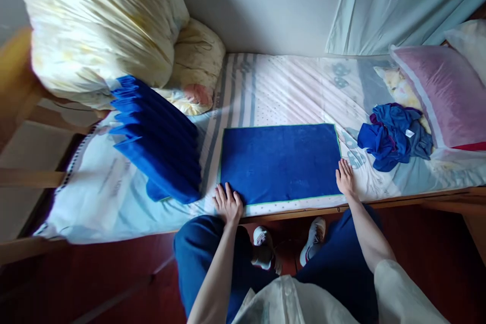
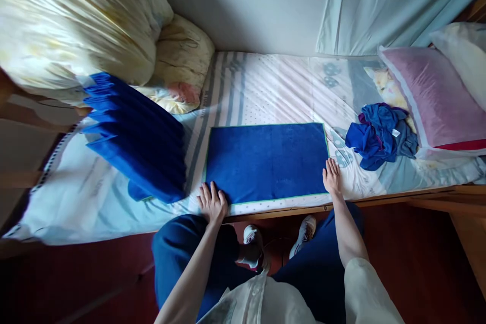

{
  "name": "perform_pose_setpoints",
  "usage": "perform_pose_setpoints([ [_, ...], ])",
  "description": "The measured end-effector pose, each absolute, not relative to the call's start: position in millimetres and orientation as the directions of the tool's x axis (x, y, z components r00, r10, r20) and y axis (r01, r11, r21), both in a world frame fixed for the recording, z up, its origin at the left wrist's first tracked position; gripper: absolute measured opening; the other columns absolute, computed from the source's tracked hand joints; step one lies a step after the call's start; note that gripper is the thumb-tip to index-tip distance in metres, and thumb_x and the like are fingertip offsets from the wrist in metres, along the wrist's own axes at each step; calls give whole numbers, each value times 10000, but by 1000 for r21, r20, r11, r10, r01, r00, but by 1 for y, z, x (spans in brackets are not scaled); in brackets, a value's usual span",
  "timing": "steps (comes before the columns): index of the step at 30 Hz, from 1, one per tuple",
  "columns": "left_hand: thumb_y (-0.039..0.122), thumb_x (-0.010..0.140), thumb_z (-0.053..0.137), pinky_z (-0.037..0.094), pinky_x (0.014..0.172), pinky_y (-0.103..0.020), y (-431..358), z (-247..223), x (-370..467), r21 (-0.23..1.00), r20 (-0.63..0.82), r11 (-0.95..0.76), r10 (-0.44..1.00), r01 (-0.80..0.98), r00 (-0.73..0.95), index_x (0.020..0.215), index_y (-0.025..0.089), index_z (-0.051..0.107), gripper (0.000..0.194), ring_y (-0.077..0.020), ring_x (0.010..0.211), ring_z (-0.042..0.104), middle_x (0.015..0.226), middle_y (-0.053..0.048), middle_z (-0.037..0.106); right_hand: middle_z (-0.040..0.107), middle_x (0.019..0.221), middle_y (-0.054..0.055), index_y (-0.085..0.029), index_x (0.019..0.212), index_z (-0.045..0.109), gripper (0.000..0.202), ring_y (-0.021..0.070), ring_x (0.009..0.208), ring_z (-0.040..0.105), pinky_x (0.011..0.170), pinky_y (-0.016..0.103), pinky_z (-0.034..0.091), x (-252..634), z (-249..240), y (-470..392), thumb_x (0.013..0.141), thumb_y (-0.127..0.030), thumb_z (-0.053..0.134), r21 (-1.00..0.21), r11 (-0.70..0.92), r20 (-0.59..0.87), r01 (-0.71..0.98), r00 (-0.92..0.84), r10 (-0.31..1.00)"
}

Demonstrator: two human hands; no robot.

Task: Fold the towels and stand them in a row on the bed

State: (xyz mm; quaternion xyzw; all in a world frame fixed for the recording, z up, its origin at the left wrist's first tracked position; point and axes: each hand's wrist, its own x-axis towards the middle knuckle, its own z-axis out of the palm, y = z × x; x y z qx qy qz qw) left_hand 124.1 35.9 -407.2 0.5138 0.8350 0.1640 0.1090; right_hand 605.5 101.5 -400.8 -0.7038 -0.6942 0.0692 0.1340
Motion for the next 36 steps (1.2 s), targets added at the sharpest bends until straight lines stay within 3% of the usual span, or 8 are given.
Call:
perform_pose_setpoints([
  [4,349,1032,274,122,1277,-586,32,-403,125,367,-32,431,891,824,-452,1600,62,324,638,-330,1590,144,1684,-225,227,531,1523,205,-103,1453,557,557,309,1505,377,1226,563,312,591,-393,49,1030,-363,305,-348,-148,127,926,203,971],
  [7,352,1034,275,137,1267,-606,25,-400,130,334,-35,423,899,843,-437,1593,31,319,647,-353,1587,141,1677,-255,216,592,1454,214,-119,1358,634,516,342,1454,446,1191,586,359,552,-387,2,1006,-402,385,-499,-236,147,834,350,925],
  [9,354,1029,296,158,1262,-613,16,-399,134,313,-37,409,907,857,-420,1587,10,321,656,-374,1582,148,1672,-276,209,668,1338,225,-125,1262,687,500,349,1316,583,1110,562,460,512,-382,-26,977,-470,464,-681,-293,72,671,459,885],
  [12,354,1013,342,195,1254,-623,1,-396,143,300,-54,357,932,885,-358,1589,25,328,663,-384,1577,161,1664,-268,245,769,1068,195,-131,1126,737,525,306,960,740,851,452,607,444,-373,-54,888,-582,614,-893,-413,-286,176,488,825],
  [15,315,1000,357,248,1263,-575,2,-390,152,347,-122,171,983,922,-137,1582,140,397,609,-325,1578,201,1654,-174,341,786,950,140,-141,1080,743,550,246,773,750,689,363,614,389,-362,-54,764,-590,770,-794,-504,-603,-342,329,727],
  [18,263,996,333,291,1268,-498,31,-383,161,426,-176,-71,971,902,160,1505,189,520,547,-265,1564,264,1622,-107,424,785,876,89,-156,983,743,505,216,733,748,682,330,608,364,-356,-37,644,-501,890,-632,-518,-721,-576,194,665],
  [27,234,981,417,291,1263,-444,198,-366,208,350,-273,-390,827,852,491,1480,211,538,515,-257,1531,342,1619,-95,433,784,821,61,-185,800,679,417,202,740,761,727,302,617,346,-363,-2,594,-438,939,-481,-513,-825,-711,169,538],
  [36,222,956,472,451,1107,-525,312,-361,262,267,-394,-280,841,922,370,1467,232,515,513,-356,1440,410,1636,-139,379,788,865,68,-200,798,650,398,218,818,774,793,328,632,336,-385,-5,648,-449,921,-417,-492,-855,-764,147,497],
])
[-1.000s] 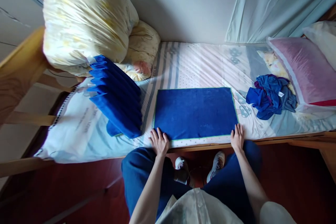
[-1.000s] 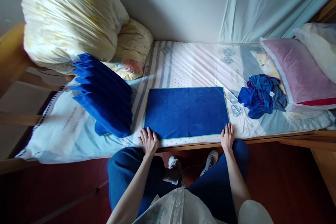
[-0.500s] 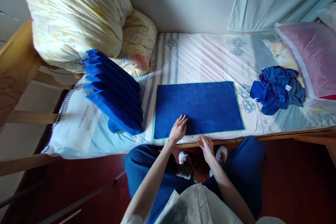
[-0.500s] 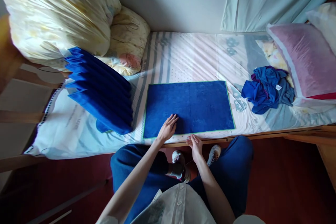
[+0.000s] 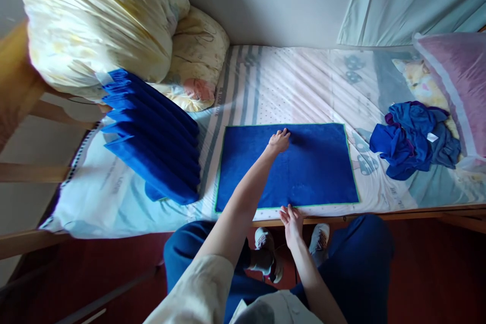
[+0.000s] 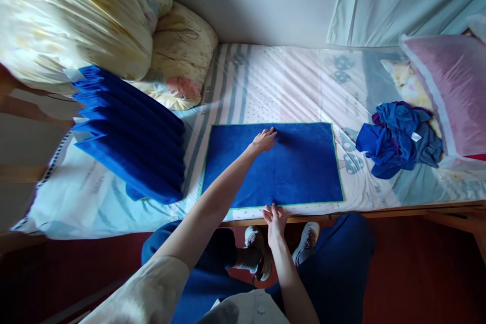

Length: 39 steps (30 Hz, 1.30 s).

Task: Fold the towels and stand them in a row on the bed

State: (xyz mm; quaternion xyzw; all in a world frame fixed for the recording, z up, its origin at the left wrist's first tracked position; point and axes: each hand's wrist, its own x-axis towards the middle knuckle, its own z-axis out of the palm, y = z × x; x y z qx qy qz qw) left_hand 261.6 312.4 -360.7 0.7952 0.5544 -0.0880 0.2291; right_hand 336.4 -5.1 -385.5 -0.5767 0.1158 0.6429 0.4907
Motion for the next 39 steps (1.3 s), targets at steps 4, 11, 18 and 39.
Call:
perform_pose_setpoints([
  [4,167,953,419,462,1075,-510,340,-362,272,245,-373,-256,865,935,335,1447,187,518,505,-358,1392,430,1607,-160,403,795,976,85,-196,862,685,410,217,895,771,878,344,626,337,-387,-8,654,-458,922,-397,-464,-851,-792,128,509],
  [11,125,942,409,492,999,-440,367,-366,283,261,-332,-180,906,948,263,1317,150,609,426,-330,1251,544,1370,-202,553,787,1070,114,-202,935,698,432,269,1001,762,863,391,634,336,-384,-9,692,-504,888,-417,-481,-834,-771,114,540],
  [18,204,957,512,501,958,-434,381,-363,280,278,-350,-101,916,955,199,1194,142,687,301,-327,1129,631,1291,-202,607,782,1097,130,-197,907,686,440,279,1053,748,875,389,627,336,-381,-10,662,-485,909,-411,-482,-829,-773,98,550],
  [39,128,836,598,543,872,-285,317,-152,248,616,-41,-107,985,780,168,941,180,743,187,-203,961,721,953,-62,790,634,613,-17,-214,647,639,475,155,627,639,660,285,572,454,-288,-42,623,-621,883,-828,-314,-516,-466,411,751],
])
